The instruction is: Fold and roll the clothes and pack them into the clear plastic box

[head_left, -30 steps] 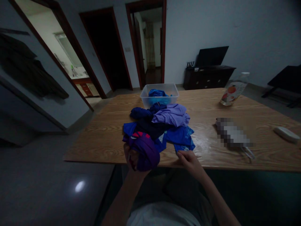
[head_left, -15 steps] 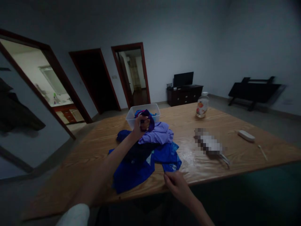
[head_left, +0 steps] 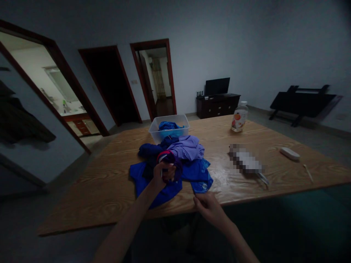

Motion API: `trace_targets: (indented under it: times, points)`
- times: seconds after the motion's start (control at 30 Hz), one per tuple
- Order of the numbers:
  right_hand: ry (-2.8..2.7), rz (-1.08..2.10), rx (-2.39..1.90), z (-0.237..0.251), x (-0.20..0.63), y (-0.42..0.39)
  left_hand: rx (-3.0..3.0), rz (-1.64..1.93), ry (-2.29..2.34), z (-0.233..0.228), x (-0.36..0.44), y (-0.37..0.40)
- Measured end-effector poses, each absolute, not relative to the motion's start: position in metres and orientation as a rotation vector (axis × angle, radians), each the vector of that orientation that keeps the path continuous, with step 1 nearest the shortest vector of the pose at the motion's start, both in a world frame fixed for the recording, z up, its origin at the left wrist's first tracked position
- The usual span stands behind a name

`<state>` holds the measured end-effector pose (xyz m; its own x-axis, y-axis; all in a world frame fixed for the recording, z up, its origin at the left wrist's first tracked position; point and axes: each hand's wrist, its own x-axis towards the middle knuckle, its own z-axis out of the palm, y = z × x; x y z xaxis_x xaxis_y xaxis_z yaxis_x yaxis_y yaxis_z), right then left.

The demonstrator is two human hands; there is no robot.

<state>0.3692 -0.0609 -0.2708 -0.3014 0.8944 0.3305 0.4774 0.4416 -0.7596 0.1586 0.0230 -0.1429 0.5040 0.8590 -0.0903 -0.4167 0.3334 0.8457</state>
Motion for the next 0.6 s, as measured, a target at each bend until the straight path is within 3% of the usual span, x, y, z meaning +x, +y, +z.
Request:
trace_targets:
  times: [0.3, 0.43, 0.6]
  points:
    - [-1.655, 0.845, -1.121, -0.261, 0.371, -0.052, 1.172, 0.749, 0.474, -0.157, 0.17, -0.017]
    - [-1.303, 0.856, -0.991, -0.228, 0.374, -0.051, 1.097, 0.699, 0.353, -0.155, 0.178, -0.022]
    - [-1.437, 0.848, -0.903, -0.185, 0.356, -0.053, 0.978, 0.626, 0.323, -0.16, 0.19, -0.031]
